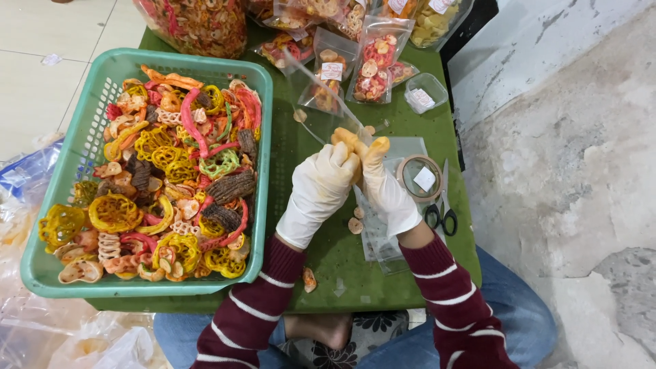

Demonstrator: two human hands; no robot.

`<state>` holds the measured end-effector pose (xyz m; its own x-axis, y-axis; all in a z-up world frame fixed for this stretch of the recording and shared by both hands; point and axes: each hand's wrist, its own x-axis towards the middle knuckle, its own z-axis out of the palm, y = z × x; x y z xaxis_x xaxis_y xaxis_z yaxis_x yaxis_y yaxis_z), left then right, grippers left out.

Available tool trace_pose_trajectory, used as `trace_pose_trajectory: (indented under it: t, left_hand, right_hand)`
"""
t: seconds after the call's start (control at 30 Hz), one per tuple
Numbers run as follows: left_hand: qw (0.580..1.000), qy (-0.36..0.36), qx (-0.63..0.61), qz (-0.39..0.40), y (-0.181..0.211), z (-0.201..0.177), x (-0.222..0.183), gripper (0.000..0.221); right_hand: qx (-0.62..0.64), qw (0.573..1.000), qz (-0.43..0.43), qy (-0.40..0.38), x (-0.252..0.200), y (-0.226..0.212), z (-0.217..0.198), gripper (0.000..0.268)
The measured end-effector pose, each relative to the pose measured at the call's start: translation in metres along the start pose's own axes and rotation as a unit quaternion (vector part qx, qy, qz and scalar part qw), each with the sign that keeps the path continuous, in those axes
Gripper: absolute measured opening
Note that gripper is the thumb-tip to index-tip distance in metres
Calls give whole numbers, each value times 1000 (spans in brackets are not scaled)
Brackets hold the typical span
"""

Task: The person picks assorted dried vegetable slices from a green basket and places them into small clear plastic bags. They then seal the bags using tape and set the filled packages aside on the table.

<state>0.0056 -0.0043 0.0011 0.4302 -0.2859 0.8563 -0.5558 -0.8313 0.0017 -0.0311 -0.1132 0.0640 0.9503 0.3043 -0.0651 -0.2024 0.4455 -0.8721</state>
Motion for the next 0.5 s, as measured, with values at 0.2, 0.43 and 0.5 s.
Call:
trace_pose_trajectory:
  t: [0.2, 0.43, 0.5]
  left_hand:
    - [999, 34, -25, 31, 1, 3, -3, 14]
    - [998, 34, -33, 43, -1, 1, -2, 11]
    - [994, -59, -90, 15, -4, 9, -10, 18]
  right_hand:
    - [-59, 997, -51, -8, 1, 3, -2, 92]
    - [-129, 986, -108, -21, 6, 12, -6, 101]
    - [-165, 976, -137, -29, 8, 14, -7, 106]
